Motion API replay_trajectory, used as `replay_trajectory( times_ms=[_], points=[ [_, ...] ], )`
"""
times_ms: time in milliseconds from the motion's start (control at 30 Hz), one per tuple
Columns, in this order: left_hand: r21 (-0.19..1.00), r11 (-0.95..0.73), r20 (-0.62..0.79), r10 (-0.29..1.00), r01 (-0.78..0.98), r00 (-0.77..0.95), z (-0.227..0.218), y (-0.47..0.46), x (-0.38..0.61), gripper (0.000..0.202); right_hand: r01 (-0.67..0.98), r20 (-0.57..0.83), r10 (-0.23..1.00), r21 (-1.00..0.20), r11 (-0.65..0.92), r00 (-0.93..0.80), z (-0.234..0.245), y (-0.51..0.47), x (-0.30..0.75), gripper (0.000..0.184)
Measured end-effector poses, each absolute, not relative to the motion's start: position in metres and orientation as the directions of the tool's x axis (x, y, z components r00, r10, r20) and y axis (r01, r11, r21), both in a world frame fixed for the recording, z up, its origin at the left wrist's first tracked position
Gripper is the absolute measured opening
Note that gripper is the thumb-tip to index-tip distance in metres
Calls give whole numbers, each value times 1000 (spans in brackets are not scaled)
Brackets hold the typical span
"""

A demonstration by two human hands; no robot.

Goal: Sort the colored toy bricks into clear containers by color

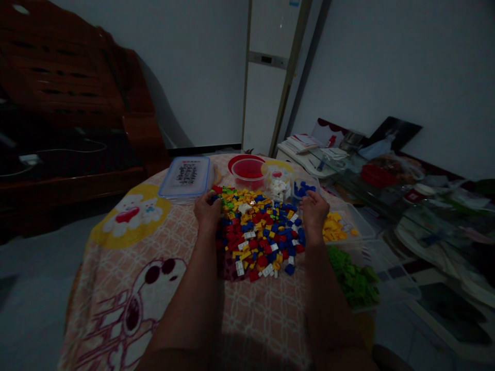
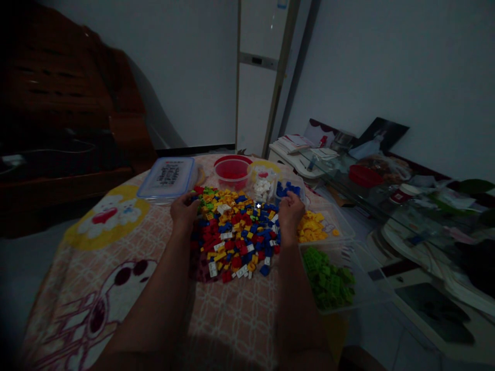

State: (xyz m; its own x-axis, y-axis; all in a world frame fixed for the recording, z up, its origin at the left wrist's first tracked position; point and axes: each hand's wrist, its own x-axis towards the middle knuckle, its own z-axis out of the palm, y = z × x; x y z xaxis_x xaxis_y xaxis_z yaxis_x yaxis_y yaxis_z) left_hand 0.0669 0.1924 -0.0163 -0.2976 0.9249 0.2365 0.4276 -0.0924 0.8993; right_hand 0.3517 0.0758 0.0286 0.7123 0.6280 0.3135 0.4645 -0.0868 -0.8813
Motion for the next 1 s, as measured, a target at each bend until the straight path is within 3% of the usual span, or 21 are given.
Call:
replay_trajectory(
  times_ms=[100, 233, 500, 700, 867, 1000],
  points=[
    [896, -77, 228, 925, 438, -303, -15, 193, 67, 37, 463, 210, 709, -868, -182, 673, 40, 69, 343, 39],
    [890, -67, 224, 926, 452, -303, -13, 192, 67, 37, 662, 159, 852, -704, -256, 498, 51, 61, 331, 23],
    [894, -87, 233, 928, 440, -290, -14, 192, 66, 36, 845, 12, 932, -427, -322, 361, 50, 60, 322, 24],
    [899, -76, 222, 927, 431, -301, -15, 193, 66, 37, 904, -34, 956, -319, -286, 291, 41, 64, 320, 18],
    [901, -82, 226, 927, 426, -300, -16, 193, 66, 38, 850, 22, 929, -413, -327, 368, 43, 66, 323, 20],
    [898, -93, 235, 927, 430, -292, -18, 194, 66, 38, 628, 103, 840, -714, -310, 532, 38, 70, 327, 20]
  ],
)
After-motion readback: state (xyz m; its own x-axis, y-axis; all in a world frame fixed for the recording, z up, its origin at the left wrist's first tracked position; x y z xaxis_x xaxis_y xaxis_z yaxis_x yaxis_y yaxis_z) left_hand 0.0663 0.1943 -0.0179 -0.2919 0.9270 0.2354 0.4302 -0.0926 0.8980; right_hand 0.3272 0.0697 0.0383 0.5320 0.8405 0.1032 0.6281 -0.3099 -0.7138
